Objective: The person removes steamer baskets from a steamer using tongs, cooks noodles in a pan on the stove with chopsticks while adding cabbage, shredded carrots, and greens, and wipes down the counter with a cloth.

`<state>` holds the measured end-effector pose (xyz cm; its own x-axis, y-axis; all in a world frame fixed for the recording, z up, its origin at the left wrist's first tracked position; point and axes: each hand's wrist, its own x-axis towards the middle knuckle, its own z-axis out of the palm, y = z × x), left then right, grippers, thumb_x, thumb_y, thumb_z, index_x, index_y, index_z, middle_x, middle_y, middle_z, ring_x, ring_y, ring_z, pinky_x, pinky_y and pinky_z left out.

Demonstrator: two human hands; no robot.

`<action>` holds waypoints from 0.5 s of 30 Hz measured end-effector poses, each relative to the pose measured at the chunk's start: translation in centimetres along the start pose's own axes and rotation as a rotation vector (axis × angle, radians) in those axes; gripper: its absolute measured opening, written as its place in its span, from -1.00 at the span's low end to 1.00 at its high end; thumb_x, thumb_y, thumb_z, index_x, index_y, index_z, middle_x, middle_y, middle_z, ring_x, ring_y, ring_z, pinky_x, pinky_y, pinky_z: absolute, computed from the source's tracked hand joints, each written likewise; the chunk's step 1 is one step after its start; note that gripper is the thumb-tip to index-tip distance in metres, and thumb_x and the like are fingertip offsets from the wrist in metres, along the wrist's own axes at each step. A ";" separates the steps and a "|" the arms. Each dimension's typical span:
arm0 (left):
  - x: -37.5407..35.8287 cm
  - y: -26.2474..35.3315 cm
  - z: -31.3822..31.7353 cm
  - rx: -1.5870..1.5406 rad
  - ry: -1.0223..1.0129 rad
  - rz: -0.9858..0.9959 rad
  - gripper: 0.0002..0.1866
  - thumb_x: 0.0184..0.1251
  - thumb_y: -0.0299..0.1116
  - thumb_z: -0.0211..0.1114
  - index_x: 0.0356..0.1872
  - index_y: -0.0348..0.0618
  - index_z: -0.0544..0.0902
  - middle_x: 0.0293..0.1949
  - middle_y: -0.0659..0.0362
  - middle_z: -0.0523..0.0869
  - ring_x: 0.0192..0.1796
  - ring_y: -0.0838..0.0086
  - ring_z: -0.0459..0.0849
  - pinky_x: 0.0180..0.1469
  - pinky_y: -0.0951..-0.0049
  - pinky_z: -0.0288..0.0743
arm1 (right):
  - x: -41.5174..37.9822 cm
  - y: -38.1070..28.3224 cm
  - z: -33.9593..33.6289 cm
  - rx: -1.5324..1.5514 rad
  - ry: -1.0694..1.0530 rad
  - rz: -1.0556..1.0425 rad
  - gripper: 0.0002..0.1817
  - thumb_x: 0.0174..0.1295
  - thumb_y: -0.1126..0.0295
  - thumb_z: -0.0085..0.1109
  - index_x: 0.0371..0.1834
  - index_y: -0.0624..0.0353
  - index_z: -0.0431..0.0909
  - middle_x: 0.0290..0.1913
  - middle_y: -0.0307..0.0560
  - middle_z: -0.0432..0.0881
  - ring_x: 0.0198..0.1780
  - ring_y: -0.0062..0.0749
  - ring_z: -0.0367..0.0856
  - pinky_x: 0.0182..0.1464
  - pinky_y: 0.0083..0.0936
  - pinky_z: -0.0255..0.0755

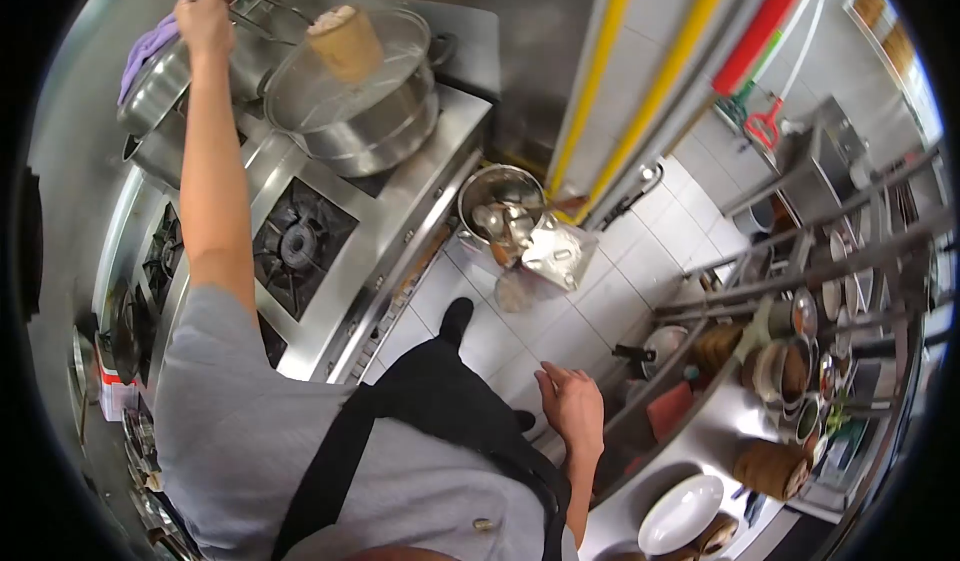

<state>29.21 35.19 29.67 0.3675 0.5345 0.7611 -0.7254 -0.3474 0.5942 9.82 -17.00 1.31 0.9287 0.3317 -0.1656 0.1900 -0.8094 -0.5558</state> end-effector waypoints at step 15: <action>10.2 -23.7 -7.1 0.240 0.300 -0.331 -0.53 0.42 -0.02 0.35 -0.65 -0.06 0.52 -0.70 0.26 0.54 -0.62 0.55 0.51 -0.54 0.43 0.32 | 15.9 -10.3 2.3 -0.052 -0.206 -0.105 -0.76 0.33 0.24 0.23 -0.10 0.11 0.75 -0.22 0.01 0.78 -0.10 -0.01 0.71 -0.02 -0.18 0.56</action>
<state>45.96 54.35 21.48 0.3467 0.8314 0.4344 -0.4309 -0.2702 0.8610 21.91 -2.33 2.55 0.8194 0.5028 -0.2754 0.3029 -0.7876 -0.5366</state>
